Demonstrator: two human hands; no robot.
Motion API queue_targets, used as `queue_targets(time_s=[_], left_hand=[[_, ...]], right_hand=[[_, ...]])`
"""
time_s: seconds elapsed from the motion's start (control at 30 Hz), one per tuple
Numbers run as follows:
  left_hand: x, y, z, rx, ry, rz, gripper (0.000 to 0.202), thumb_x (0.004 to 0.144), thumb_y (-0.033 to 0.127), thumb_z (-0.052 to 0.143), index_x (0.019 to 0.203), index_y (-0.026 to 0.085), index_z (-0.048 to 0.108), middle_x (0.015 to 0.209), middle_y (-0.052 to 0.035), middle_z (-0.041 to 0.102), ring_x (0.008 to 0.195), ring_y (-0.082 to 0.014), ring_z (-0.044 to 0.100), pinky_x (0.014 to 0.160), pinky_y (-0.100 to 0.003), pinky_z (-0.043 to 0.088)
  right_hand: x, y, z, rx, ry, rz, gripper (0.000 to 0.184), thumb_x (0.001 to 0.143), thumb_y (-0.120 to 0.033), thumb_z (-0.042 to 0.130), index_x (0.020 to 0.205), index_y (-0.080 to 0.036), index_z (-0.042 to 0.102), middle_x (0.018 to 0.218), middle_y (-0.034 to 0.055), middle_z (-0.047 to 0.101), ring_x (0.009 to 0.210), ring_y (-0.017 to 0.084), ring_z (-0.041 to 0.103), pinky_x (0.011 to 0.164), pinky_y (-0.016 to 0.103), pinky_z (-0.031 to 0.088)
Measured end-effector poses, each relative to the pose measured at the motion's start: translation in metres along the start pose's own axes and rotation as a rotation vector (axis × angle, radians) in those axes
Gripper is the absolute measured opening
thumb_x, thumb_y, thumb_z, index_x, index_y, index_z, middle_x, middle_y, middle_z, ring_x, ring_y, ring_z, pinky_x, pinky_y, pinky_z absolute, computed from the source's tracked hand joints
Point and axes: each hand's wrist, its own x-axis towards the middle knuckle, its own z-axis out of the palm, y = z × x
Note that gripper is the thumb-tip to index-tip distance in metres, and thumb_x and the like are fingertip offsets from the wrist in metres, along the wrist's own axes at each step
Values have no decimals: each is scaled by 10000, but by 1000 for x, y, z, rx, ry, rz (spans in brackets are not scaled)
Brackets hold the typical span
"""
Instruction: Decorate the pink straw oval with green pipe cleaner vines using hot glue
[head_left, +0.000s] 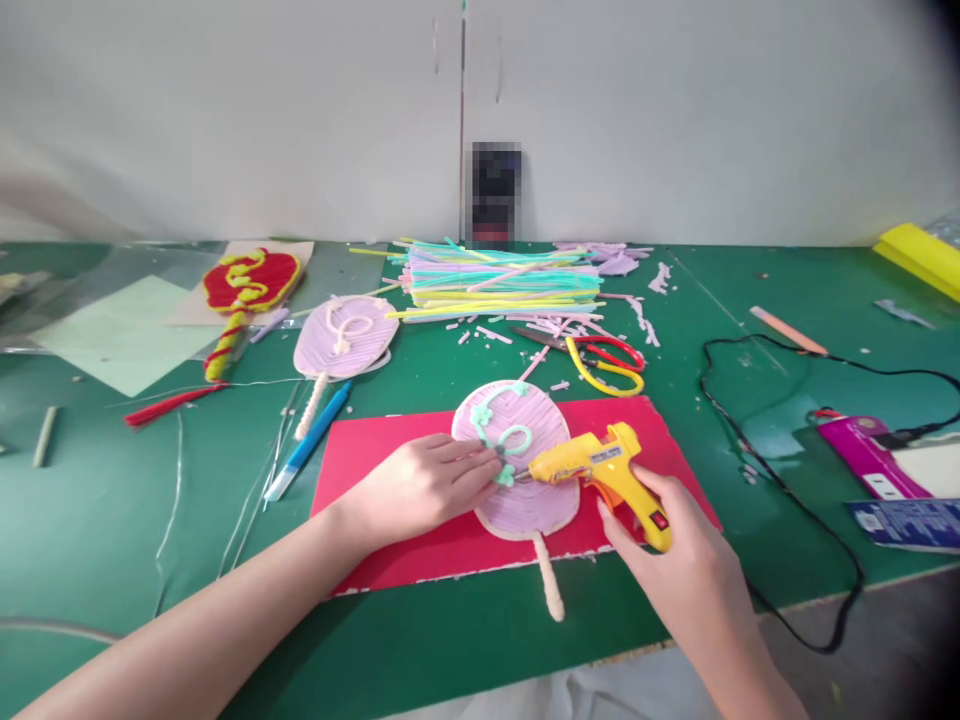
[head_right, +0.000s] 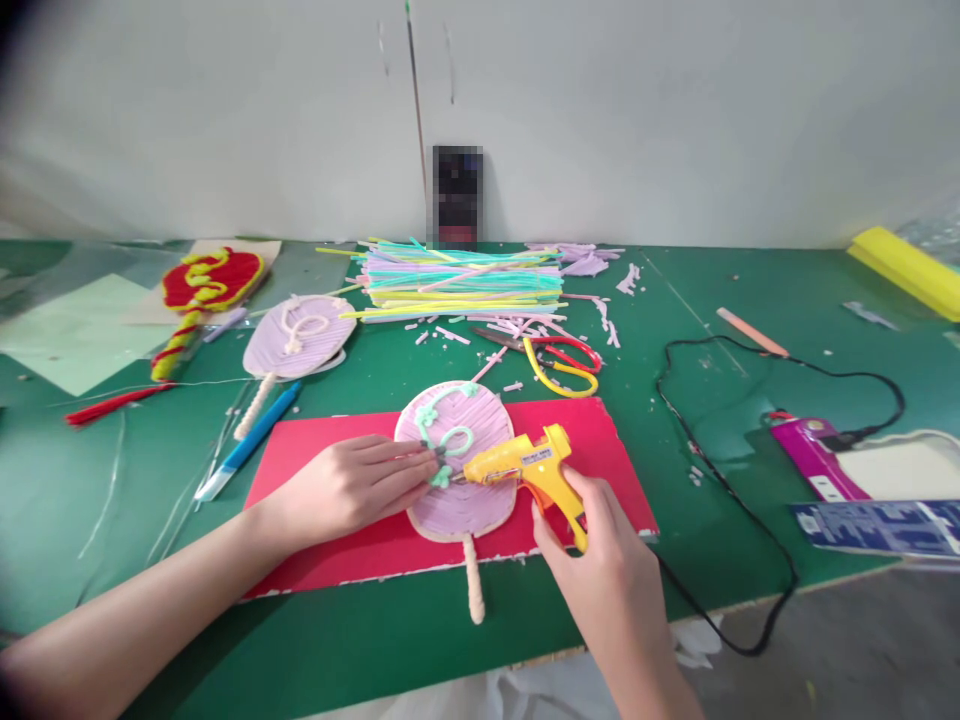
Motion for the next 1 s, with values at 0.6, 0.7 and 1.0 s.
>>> queue_targets(time_s=[0.6, 0.7, 1.0], left_hand=[[-2, -3, 0, -53, -14, -18, 207, 925, 200, 488, 1031, 102, 637, 966, -89, 729, 922, -191, 678, 732, -292, 559], [0, -3, -1, -49, -10, -14, 198, 922, 199, 496, 1020, 103, 639, 959, -85, 732, 912, -193, 680, 728, -289, 558], [-2, -3, 0, -47, -19, -17, 200, 924, 201, 493, 1034, 108, 631, 966, -85, 730, 919, -193, 679, 749, -295, 557]], right_hand=[[-1, 1, 0, 105, -4, -4, 201, 877, -292, 519, 1057, -216, 568, 929, 52, 706, 735, 168, 683, 692, 279, 553], [-1, 2, -1, 102, -12, -14, 200, 880, -285, 516, 1058, -209, 567, 932, 54, 707, 738, 166, 684, 677, 270, 551], [2, 1, -2, 97, 29, -41, 163, 882, -268, 518, 1023, -198, 559, 898, 53, 706, 750, 157, 682, 687, 242, 539]])
